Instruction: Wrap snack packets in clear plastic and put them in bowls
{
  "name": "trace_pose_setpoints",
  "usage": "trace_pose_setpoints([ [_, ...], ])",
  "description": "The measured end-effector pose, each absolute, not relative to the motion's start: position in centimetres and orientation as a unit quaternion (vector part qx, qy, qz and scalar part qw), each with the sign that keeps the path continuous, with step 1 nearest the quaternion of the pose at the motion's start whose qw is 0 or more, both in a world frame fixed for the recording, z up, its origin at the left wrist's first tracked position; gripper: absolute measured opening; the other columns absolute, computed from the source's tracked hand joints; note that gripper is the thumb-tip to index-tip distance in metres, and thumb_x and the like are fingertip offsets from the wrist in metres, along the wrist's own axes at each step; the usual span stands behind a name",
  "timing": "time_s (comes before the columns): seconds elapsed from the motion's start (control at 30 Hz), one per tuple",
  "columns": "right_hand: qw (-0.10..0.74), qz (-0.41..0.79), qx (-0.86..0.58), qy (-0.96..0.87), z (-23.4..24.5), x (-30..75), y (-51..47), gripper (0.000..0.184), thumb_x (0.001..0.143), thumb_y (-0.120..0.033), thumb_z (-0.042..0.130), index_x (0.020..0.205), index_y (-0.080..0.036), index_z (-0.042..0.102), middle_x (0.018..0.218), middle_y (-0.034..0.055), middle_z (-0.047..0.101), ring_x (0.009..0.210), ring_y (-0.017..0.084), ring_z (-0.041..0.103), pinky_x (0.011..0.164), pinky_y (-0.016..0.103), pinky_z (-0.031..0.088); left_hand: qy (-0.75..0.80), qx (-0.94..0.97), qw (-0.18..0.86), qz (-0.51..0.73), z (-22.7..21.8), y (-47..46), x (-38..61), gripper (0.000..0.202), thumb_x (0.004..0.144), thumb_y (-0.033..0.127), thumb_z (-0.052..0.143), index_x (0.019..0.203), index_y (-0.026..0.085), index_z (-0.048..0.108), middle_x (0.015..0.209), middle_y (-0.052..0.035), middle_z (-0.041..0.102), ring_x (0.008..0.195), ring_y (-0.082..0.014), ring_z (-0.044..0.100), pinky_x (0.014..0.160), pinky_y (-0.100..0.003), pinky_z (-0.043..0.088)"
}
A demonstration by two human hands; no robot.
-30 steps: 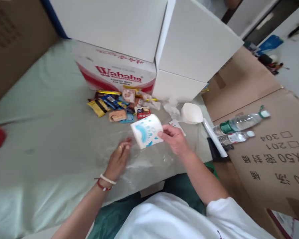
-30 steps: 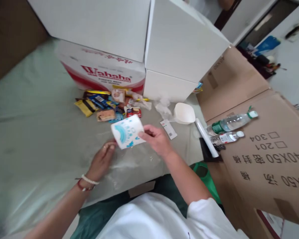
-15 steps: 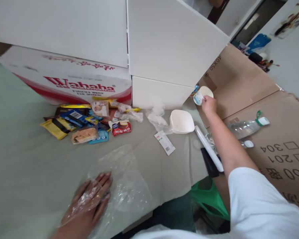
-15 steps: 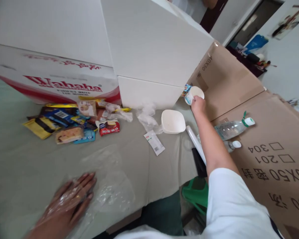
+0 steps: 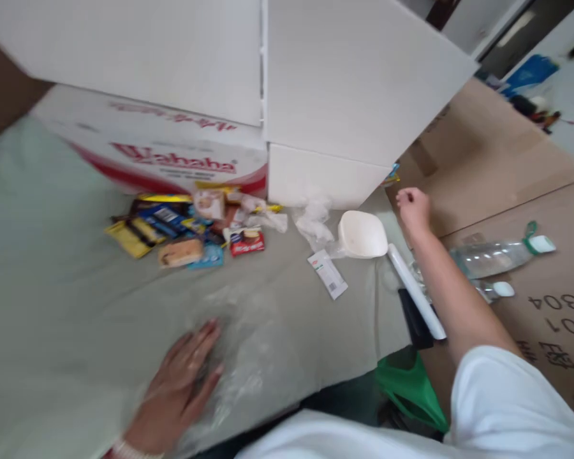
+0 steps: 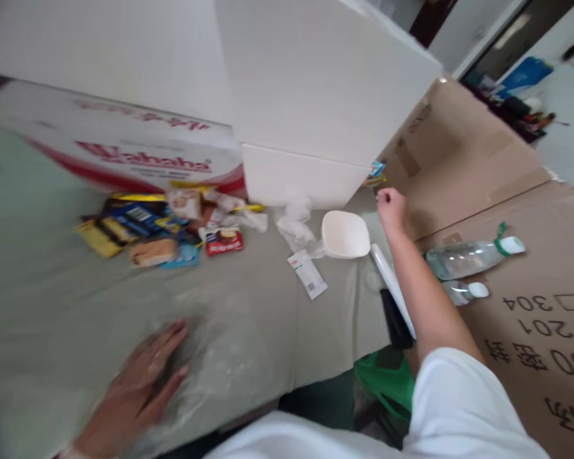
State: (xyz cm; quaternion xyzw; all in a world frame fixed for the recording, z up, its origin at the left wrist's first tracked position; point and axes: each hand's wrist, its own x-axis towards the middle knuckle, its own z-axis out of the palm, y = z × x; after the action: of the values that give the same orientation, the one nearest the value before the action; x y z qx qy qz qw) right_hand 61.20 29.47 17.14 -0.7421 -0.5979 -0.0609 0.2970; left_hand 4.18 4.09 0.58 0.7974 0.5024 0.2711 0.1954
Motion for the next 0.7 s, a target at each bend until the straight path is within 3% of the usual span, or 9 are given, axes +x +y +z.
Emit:
trace_pose_setpoints([
  [0.07,0.342,-0.002,-0.718,-0.607,14.5,56.2,23.5,0.035,0.101,-0.038,0.047,0.111,-0.016,0.072,0.092,0.0093,0.078,0.074,0.018,0.069,0.074,0.032,0.053,0.512,0.765,0.258,0.294,1.7,3.9,4.6,0.071,0.096,0.043,0.055,0.164,0.046,0.034,0.164,0.0022,0.048,0.145,-0.0292,0.056,0.12,-0.053,0.048],
  [0.17,0.293,0.12,-0.616,-0.721,11.1,46.8,14.8,0.03,0.102,-0.039,0.053,0.11,-0.022,0.076,0.096,0.0076,0.079,0.083,0.022,0.073,0.082,0.037,0.058,0.499,0.696,0.391,0.337,2.6,4.5,5.0,0.061,0.102,0.051,0.049,0.158,0.024,0.051,0.165,-0.0127,0.048,0.153,-0.0311,0.046,0.128,-0.054,0.036],
  [0.27,0.195,0.223,-0.45,-0.843,8.9,38.2,8.3,0.033,0.103,-0.031,0.053,0.128,-0.027,0.074,0.131,0.0097,0.075,0.122,0.025,0.069,0.105,0.046,0.056,0.47,0.574,0.52,0.424,2.6,5.7,5.1,0.06,0.101,0.061,0.051,0.148,0.026,0.061,0.165,-0.0112,0.048,0.156,-0.0305,0.04,0.133,-0.051,0.024],
  [0.4,0.032,0.25,-0.31,-0.917,7.0,33.4,4.4,0.041,0.096,-0.024,0.067,0.136,-0.028,0.071,0.159,0.0068,0.055,0.152,0.027,0.045,0.125,0.055,0.039,0.399,0.336,0.673,0.525,2.8,7.5,4.4,0.061,0.093,0.067,0.062,0.138,0.027,0.067,0.165,-0.0107,0.048,0.154,-0.0295,0.043,0.13,-0.05,0.032],
  [0.53,-0.02,0.195,-0.356,-0.914,6.5,36.2,3.5,0.054,0.09,-0.005,0.06,0.139,-0.026,0.07,0.163,0.0097,0.05,0.155,0.03,0.042,0.125,0.062,0.037,0.339,0.207,0.732,0.553,3.2,9.2,2.2,0.046,0.092,0.051,0.068,0.129,0.024,0.07,0.163,-0.0106,0.05,0.151,-0.0241,0.047,0.126,-0.043,0.038],
  [0.7,0.058,0.193,-0.393,-0.897,8.8,41.0,5.2,0.043,0.09,-0.004,0.052,0.114,-0.026,0.081,0.133,0.0101,0.074,0.129,0.028,0.066,0.104,0.054,0.058,0.32,0.173,0.741,0.564,2.5,10.7,0.5,0.034,0.093,0.036,0.066,0.123,0.021,0.072,0.159,-0.0097,0.055,0.152,-0.0208,0.046,0.129,-0.041,0.032],
])
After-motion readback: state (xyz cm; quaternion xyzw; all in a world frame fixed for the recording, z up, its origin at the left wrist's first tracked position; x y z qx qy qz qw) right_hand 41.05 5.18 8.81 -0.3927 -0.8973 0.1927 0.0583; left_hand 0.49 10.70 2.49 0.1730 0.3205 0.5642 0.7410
